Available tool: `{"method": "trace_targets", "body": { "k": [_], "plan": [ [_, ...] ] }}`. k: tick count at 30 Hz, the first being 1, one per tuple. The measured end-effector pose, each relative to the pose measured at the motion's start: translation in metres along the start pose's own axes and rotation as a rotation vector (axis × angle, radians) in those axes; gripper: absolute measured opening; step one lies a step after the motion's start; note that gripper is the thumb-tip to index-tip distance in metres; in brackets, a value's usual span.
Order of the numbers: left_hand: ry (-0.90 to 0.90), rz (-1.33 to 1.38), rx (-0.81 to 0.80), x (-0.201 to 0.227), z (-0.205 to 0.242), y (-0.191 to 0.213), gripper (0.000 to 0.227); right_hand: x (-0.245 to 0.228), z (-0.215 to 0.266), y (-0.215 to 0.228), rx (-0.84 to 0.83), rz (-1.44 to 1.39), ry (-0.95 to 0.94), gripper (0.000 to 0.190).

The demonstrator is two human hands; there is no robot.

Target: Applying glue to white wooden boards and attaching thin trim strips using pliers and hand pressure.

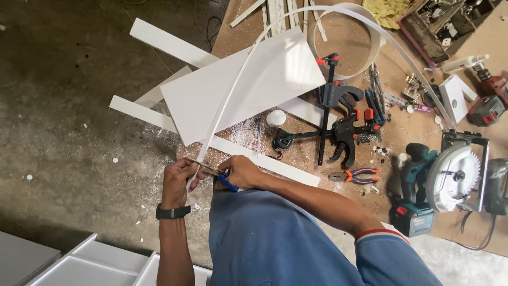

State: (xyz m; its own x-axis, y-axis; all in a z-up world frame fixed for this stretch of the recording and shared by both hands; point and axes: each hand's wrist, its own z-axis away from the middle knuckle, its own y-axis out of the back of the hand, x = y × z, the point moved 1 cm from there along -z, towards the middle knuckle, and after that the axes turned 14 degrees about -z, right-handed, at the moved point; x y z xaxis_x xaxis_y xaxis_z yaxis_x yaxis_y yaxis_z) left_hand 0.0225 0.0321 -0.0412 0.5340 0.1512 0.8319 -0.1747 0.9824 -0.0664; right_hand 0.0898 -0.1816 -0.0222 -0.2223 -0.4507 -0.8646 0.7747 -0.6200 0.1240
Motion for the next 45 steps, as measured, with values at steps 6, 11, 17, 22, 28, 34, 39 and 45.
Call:
{"method": "trace_targets", "body": {
  "k": [6, 11, 17, 22, 28, 34, 39, 45],
  "plan": [
    [-0.034, 0.065, -0.071, -0.013, -0.012, 0.007, 0.012, 0.028, -0.005, 0.011, 0.013, 0.001, 0.060, 0.032],
    [-0.083, -0.241, 0.144, 0.017, 0.001, -0.005, 0.013, 0.067, 0.009, 0.041, 0.075, 0.497, -0.050, 0.050],
    [-0.361, -0.150, 0.649, 0.094, 0.002, -0.007, 0.026, 0.203, 0.056, 0.060, 0.186, 0.658, -0.168, 0.051],
    [-0.455, -0.100, 0.927, 0.143, -0.041, 0.108, 0.027, 0.251, 0.087, 0.081, 0.166, 0.654, -0.311, 0.040],
    [-0.386, 0.365, 0.952, 0.073, -0.162, 0.387, 0.038, 0.253, 0.110, 0.094, 0.197, 0.760, -0.170, 0.039],
    [-0.420, 0.693, 0.944, 0.069, -0.116, 0.212, 0.041, 0.288, 0.105, 0.102, 0.210, 0.812, -0.023, 0.028],
    [-0.001, 0.671, 1.030, 0.048, -0.110, 0.033, 0.038, 0.265, 0.108, 0.109, 0.031, 0.748, -0.181, 0.022],
    [0.077, 0.476, 0.978, -0.051, -0.155, 0.013, 0.032, 0.267, 0.117, 0.114, 0.050, 0.477, -0.068, 0.013]
  ]
}}
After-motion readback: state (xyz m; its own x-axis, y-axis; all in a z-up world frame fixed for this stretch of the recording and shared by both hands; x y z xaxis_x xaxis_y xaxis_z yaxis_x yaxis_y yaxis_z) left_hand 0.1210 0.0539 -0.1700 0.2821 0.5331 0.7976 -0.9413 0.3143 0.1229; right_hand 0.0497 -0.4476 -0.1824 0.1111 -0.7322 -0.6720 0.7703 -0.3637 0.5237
